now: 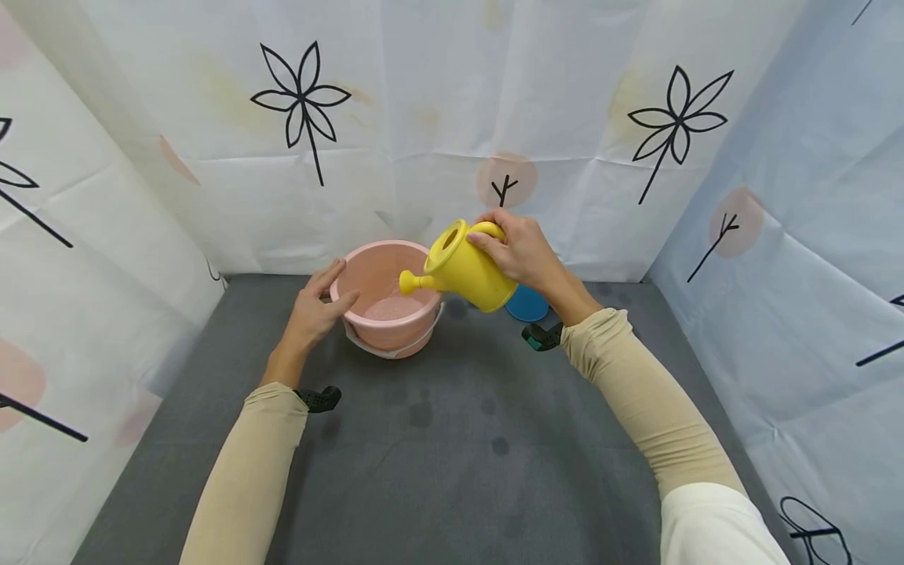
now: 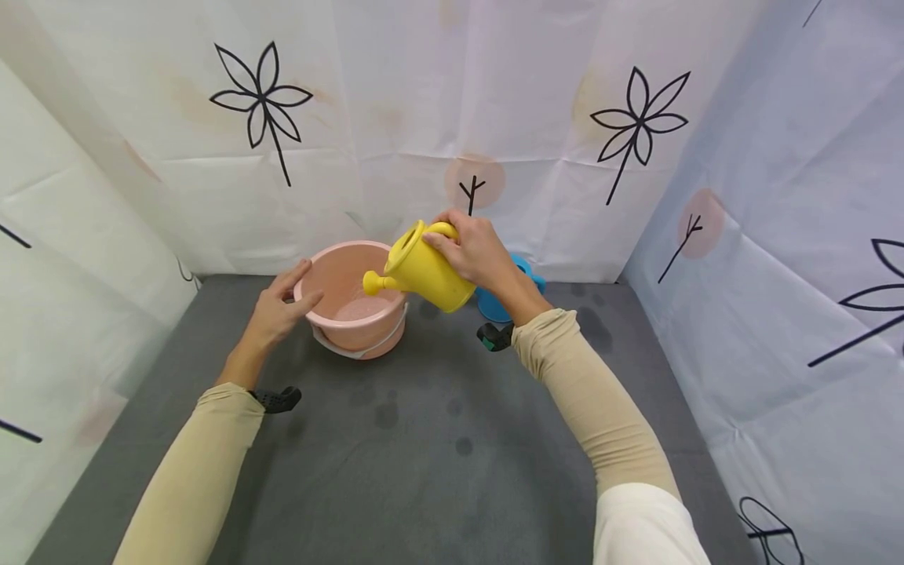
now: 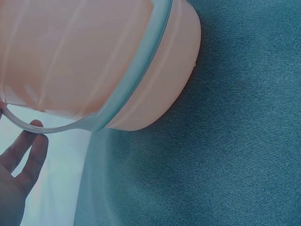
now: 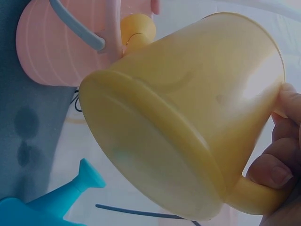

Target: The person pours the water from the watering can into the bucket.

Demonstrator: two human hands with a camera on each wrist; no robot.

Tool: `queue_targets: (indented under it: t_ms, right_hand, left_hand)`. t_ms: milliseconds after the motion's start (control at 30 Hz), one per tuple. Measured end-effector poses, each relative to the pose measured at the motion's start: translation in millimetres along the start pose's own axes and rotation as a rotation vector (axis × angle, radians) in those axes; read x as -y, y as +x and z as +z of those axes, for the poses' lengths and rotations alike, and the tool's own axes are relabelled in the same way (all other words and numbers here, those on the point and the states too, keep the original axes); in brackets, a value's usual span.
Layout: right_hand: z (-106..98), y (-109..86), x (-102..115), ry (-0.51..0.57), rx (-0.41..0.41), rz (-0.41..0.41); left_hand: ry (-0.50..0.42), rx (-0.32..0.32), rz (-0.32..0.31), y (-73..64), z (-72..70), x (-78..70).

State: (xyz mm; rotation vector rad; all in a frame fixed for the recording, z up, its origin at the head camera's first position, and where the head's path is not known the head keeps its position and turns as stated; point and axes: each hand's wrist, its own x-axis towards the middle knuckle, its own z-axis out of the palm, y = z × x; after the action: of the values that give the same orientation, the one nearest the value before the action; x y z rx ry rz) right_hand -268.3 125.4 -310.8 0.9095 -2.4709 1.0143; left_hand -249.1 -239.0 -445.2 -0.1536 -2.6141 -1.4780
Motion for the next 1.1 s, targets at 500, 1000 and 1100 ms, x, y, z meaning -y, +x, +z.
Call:
queue_targets:
  t_ms: [500,1000,1100]
  right_hand:
    - [0.7,2.5,-0.2,0.003,0.027,0.008]
    - [-1.3,3.3,-0.4,0.004,0.031,0.027]
    - [-1.4,3.2,0.1,-0.001,0.032,0.028]
  left_hand:
    - [-0.001,-0.005,-0.005,-1.0,-1.0,0.4]
    - [0.01,-0.005,-0.008,0.0,-0.1,0.1]
    - [0.003,0.0,-0.002,-0.5,-0.6,0.1]
